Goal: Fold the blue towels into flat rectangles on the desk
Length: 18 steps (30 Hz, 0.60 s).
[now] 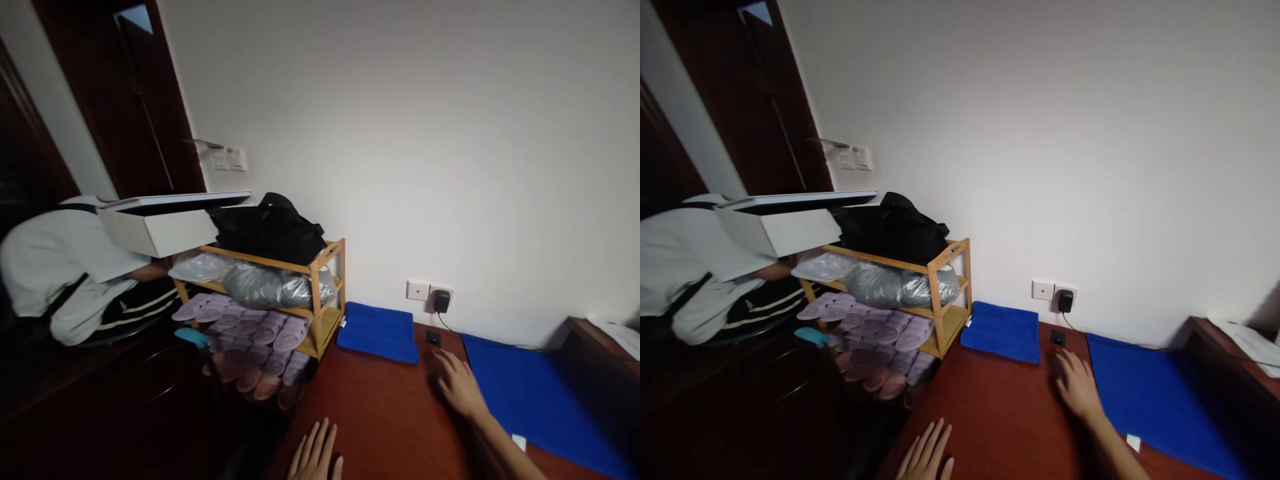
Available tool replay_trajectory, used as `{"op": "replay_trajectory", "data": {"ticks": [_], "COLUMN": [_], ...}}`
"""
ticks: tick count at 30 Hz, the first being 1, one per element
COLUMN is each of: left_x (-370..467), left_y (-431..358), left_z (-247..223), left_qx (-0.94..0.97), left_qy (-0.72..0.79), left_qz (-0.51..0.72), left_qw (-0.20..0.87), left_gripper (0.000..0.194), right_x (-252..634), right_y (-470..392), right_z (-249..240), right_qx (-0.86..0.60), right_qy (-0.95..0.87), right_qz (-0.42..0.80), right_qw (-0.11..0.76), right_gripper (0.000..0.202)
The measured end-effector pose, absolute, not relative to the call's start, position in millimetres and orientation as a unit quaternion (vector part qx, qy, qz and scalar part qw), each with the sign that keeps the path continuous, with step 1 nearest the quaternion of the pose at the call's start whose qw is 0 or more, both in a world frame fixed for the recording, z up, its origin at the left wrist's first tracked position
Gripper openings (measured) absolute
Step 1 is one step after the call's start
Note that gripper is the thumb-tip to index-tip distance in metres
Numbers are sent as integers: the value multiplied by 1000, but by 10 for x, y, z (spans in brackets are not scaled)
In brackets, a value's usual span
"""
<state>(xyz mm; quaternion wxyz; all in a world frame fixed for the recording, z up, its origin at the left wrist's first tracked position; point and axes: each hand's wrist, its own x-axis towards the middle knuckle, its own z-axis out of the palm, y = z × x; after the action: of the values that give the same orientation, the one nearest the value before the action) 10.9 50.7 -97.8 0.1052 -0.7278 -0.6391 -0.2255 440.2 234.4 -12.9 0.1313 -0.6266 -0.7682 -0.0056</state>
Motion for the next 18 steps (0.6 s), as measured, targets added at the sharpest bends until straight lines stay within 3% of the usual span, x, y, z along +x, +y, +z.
{"op": "replay_trajectory", "data": {"ticks": [4,9,18], "left_x": [119,104,347], "left_y": [485,487,371], "left_z": [-917,-874,-441], "left_qx": [-730,-736,-698], "left_qy": [-644,-646,-694], "left_qz": [-209,-185,-175], "left_qw": [96,83,20], "left_gripper": [55,52,54], "right_x": [3300,2966,3493], "right_y": [2533,2265,414], "right_z": [149,205,-777], "right_qx": [-630,-629,-588], "right_qy": [-769,-768,-773], "right_qz": [50,52,38], "right_qw": [94,108,235], "right_gripper": [79,54,46]}}
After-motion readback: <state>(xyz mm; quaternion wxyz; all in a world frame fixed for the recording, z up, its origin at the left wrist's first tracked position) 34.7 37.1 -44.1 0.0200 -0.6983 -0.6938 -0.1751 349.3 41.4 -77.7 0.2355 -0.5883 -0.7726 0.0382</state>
